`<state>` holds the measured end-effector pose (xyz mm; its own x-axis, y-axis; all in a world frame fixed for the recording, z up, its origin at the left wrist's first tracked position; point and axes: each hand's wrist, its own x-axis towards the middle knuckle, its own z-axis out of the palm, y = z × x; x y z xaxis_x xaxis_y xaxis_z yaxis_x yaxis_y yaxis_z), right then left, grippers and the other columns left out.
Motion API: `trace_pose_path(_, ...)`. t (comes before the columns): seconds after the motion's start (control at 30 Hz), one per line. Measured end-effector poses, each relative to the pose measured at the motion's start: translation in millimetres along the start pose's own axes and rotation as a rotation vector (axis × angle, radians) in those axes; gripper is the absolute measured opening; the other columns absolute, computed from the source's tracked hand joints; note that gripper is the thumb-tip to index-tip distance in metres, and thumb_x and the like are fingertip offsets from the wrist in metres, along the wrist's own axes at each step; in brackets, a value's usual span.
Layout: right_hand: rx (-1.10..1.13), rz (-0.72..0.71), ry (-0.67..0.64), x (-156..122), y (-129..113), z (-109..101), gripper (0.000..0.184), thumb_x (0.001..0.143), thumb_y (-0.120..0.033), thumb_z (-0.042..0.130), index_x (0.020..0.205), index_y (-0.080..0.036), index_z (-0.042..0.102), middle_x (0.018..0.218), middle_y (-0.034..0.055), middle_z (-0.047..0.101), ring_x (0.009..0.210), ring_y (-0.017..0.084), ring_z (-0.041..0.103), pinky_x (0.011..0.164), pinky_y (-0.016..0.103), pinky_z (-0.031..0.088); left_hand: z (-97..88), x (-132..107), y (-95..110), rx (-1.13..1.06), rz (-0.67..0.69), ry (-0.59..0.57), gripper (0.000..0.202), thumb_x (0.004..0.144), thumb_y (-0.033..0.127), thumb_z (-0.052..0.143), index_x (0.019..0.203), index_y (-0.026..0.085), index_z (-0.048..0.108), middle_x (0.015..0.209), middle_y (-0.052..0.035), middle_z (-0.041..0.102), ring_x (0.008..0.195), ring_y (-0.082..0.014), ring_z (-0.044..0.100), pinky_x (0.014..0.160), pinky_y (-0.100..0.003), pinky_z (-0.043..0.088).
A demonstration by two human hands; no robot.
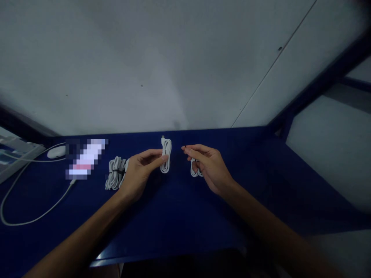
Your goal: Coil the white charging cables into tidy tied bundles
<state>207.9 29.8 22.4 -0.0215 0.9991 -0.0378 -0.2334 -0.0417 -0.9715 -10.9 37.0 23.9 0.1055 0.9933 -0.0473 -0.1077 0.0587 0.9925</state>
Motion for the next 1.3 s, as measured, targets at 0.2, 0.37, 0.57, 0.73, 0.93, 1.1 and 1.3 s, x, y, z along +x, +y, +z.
trace_pose_path(0.2, -0.086, 0.096, -0.084, 0, -1, -4, 0.021, 0.090, -0.042, 0.085, 0.105, -0.028, 0.088, 0.073, -0.0010, 0.066, 0.054, 0.008, 0.042, 0.051, 0.029, 0.035, 1.6, 1, 0, -0.203, -0.103, -0.126, 0.022, 0.095, 0.031, 0.082, 0.110, 0.016, 0.076, 0.109, -0.0093, 0.081, 0.098, -0.0202, 0.077, 0.102, -0.035, 0.054)
trace_pose_path(0.37, -0.092, 0.087, -0.120, -1, 2, 0, 0.018, 0.086, -0.037, 0.088, 0.101, -0.027, 0.087, 0.088, 0.0032, 0.075, 0.067, 0.013, 0.059, 0.051, 0.026, 0.040, 7.8, -3, 1, -0.228, -0.125, -0.209, 0.022, 0.099, 0.029, 0.077, 0.112, 0.014, 0.070, 0.109, -0.0121, 0.081, 0.094, -0.0208, 0.078, 0.100, -0.037, 0.057)
trace_pose_path(0.57, -0.071, 0.007, -0.121, -3, 10, 5, 0.020, 0.083, -0.039, 0.091, 0.098, -0.026, 0.088, 0.102, 0.0083, 0.083, 0.082, 0.021, 0.073, 0.051, 0.027, 0.047, 8.3, -4, -6, -0.099, -0.066, -0.241, 0.024, 0.099, 0.032, 0.078, 0.112, 0.015, 0.069, 0.109, -0.0108, 0.081, 0.098, -0.0216, 0.078, 0.099, -0.036, 0.056)
trace_pose_path(0.73, -0.162, -0.147, -0.076, -6, 14, 11, 0.014, 0.085, -0.036, 0.089, 0.096, -0.027, 0.089, 0.094, 0.0069, 0.082, 0.073, 0.020, 0.072, 0.049, 0.028, 0.050, 7.0, -5, -8, -0.085, -0.054, -0.246, 0.021, 0.100, 0.034, 0.077, 0.108, 0.016, 0.068, 0.103, -0.0095, 0.081, 0.096, -0.0208, 0.077, 0.093, -0.033, 0.056)
trace_pose_path(0.93, -0.313, -0.279, 0.012, -10, 18, 15, 0.008, 0.091, -0.034, 0.084, 0.098, -0.032, 0.089, 0.096, 0.0039, 0.078, 0.066, 0.015, 0.067, 0.050, 0.029, 0.053, 10.4, -6, -7, -0.294, -0.151, -0.280, 0.016, 0.096, 0.024, 0.079, 0.106, 0.016, 0.069, 0.101, -0.0068, 0.075, 0.090, -0.0177, 0.072, 0.092, -0.033, 0.055)
trace_pose_path(1.1, -0.297, -0.269, 0.047, -10, 20, 17, 0.008, 0.091, -0.033, 0.083, 0.097, -0.031, 0.089, 0.093, 0.0036, 0.077, 0.063, 0.014, 0.063, 0.048, 0.027, 0.049, 12.6, -7, -3, -0.412, -0.231, -0.259, 0.012, 0.091, 0.023, 0.074, 0.099, 0.015, 0.070, 0.084, -0.0017, 0.063, 0.070, -0.0131, 0.057, 0.074, -0.029, 0.052)
trace_pose_path(1.3, -0.230, -0.122, 0.050, -9, 14, 20, 0.012, 0.085, -0.033, 0.087, 0.093, -0.025, 0.089, 0.080, 0.0054, 0.079, 0.052, 0.012, 0.055, 0.044, 0.027, 0.042, 13.2, -8, -4, -0.310, -0.238, -0.226, 0.028, 0.091, 0.032, 0.083, 0.112, 0.015, 0.075, 0.071, 0.0058, 0.043, 0.058, -0.0076, 0.036, 0.059, -0.023, 0.038)
